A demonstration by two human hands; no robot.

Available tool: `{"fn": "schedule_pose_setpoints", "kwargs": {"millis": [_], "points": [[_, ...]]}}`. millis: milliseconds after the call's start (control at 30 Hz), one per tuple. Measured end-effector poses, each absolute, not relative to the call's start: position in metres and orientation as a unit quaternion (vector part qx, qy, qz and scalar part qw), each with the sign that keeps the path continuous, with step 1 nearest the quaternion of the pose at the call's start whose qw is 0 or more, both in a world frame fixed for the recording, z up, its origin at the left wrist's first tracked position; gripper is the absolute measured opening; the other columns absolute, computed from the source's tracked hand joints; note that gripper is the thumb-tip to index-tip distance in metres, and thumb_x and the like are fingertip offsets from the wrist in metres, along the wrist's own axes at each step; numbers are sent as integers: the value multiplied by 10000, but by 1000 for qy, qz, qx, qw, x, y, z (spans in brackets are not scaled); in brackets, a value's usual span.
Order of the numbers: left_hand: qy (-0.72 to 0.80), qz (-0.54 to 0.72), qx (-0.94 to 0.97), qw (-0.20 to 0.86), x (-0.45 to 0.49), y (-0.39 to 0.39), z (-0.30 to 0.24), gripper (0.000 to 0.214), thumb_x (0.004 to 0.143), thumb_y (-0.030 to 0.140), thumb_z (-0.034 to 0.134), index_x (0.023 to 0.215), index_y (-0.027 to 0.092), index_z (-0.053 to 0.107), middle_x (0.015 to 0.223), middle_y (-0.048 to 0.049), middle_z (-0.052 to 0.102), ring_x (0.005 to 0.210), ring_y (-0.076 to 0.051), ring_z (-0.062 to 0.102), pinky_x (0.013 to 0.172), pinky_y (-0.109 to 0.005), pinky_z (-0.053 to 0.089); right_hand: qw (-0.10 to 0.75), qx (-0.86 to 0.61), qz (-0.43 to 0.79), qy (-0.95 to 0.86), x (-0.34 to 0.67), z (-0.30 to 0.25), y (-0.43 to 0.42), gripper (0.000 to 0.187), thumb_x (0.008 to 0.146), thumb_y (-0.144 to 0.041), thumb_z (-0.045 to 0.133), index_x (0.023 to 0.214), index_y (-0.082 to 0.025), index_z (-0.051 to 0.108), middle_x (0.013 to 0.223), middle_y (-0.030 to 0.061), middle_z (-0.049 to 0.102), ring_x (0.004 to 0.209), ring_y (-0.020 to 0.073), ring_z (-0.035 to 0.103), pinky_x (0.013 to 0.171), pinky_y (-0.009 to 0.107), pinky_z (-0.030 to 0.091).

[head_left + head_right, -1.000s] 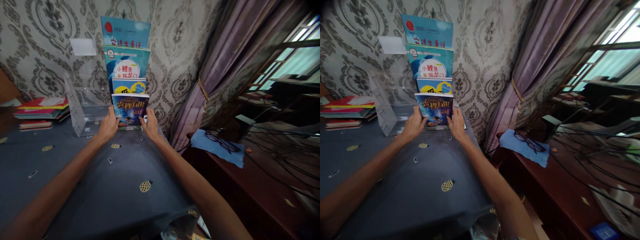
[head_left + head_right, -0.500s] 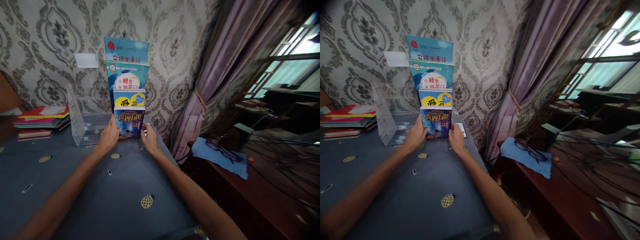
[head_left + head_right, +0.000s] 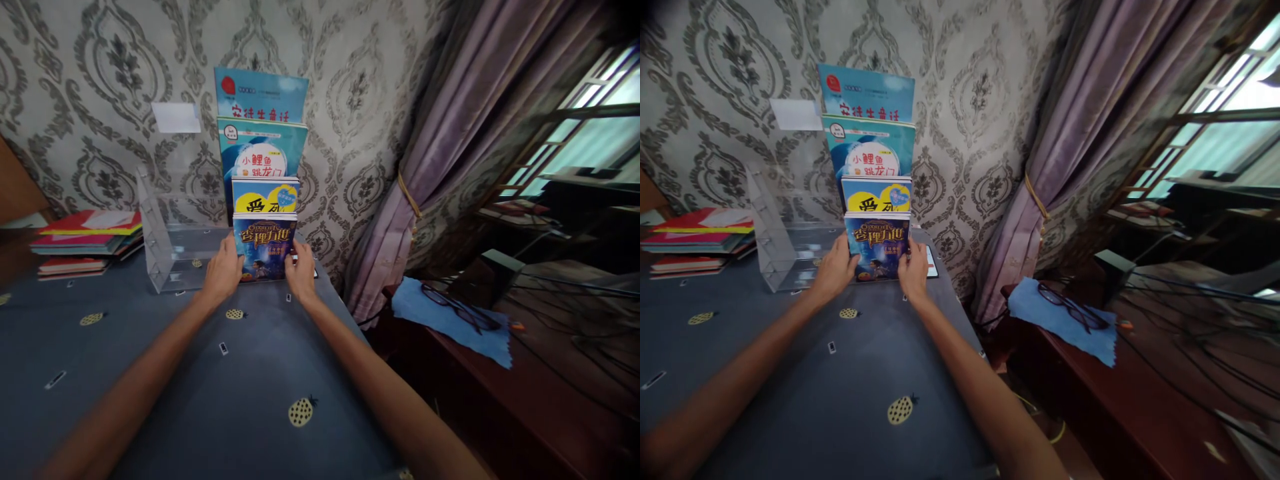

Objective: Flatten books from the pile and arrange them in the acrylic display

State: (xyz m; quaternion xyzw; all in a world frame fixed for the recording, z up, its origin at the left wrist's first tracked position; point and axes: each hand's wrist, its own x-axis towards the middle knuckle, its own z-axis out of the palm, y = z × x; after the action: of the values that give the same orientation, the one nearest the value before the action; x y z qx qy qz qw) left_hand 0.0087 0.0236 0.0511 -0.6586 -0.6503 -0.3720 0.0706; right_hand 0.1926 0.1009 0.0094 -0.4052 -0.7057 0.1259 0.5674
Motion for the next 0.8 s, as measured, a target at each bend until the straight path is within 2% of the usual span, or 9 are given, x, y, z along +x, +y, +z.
{"fn": "schedule_pose_setpoints", "kwargs": {"millis": [300,600,700,800], "points": [[-674,-358,-644,64,15,22,53,536,915,157,495,1427,181,342,1305,-174,585,1166,-344,625,939,-497,527,569,-422,105,-698,186,11,95,494,822,-101,430,1272,-203,606,1024,112,554,1012,292,578,915,488,554],[-657,-356,-661,69,10,21,49,607,941,186,477,1509,181,264,1323,-169,566,1201,-315,612,995,-475,501,554,-406,129,-715,198,13,100,460,837,-166,472,1267,-211,629,1023,107,589,934,274,624,830,453,588],[-660,-344,-665,61,9,21,51,617,941,193,466,1515,135,249,1339,-199,552,1211,-330,601,984,-481,508,556,-394,119,-722,198,18,103,520,855,-203,485,1370,-196,555,1148,139,609,1078,295,616,915,486,569],[-664,-331,-668,53,8,21,53,605,933,183,464,1501,98,273,1325,-215,554,1200,-340,604,968,-484,519,565,-380,103,-725,193,21,104,605,867,-217,483,1471,-194,445,1355,168,577,1265,319,541,1032,555,501]]}}
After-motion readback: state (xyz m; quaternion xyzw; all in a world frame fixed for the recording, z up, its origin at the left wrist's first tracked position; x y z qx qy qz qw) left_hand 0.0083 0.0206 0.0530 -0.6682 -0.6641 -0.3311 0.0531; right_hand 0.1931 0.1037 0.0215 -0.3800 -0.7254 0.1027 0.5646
